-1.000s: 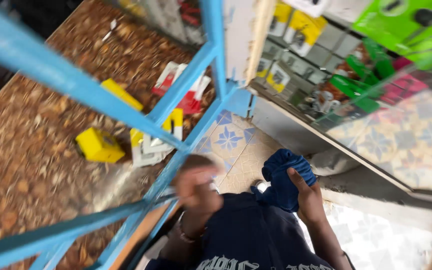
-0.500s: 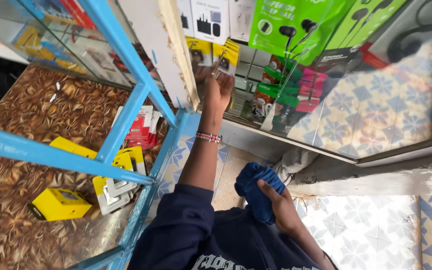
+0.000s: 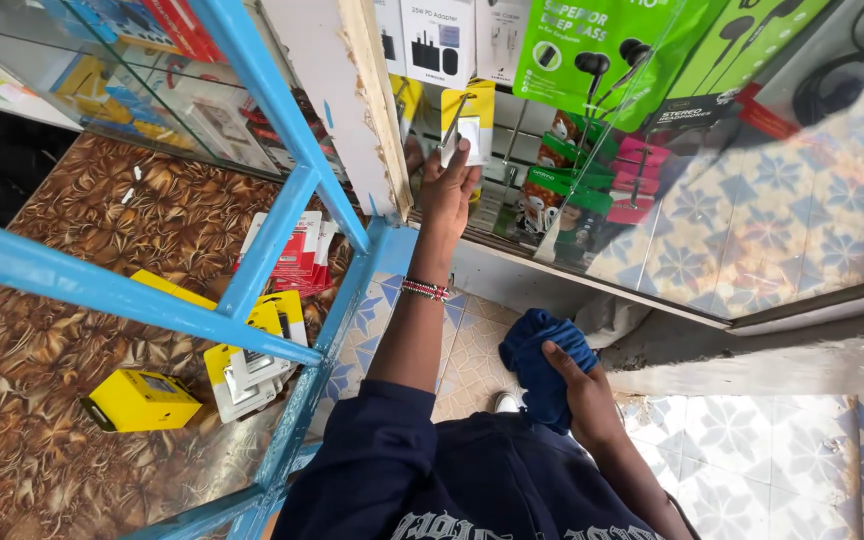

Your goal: Organizing and inspecting small electronic accessory boxes and packages in a storage area

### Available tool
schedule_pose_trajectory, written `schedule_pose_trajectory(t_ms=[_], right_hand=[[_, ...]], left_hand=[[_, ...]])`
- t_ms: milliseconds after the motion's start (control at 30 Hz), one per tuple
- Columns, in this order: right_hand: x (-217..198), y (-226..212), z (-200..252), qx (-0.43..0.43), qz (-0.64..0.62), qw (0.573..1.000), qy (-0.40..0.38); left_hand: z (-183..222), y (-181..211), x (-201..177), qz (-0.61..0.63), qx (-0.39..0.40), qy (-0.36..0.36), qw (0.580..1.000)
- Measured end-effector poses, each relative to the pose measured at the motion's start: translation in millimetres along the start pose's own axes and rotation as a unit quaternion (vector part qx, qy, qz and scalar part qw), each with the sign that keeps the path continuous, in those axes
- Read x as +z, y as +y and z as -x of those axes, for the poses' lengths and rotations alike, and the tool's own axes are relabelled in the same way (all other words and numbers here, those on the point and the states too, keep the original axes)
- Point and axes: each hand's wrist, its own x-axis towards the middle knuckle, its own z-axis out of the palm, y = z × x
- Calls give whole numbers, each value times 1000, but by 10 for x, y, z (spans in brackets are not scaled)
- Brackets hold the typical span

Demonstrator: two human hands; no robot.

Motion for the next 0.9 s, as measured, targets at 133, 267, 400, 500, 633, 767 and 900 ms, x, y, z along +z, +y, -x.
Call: schedule_pose_trajectory(t_ms=[133, 267, 400, 500, 633, 767, 900], right_hand=[[75, 38, 99, -1, -2, 1000, -28], [59, 75, 83, 19, 8, 1000, -7], [51, 81, 52, 19, 1, 1000, 5], [1, 174, 66, -48, 19, 998, -44], [58, 218, 65, -28, 31, 998, -52], [111, 268, 39, -19, 28, 998, -47], [114, 281, 60, -39, 1, 998, -42]], left_hand=[[-5, 122, -135, -25, -52, -45, 997], [60, 131, -369, -16, -87, -193, 977], [192, 236, -468, -13, -109, -309, 945], [568, 622, -100, -28, -94, -326, 940], [669, 786, 42, 73, -126, -361, 921], [512, 638, -114, 131, -162, -338, 918], [443, 434, -318, 129, -181, -373, 901]])
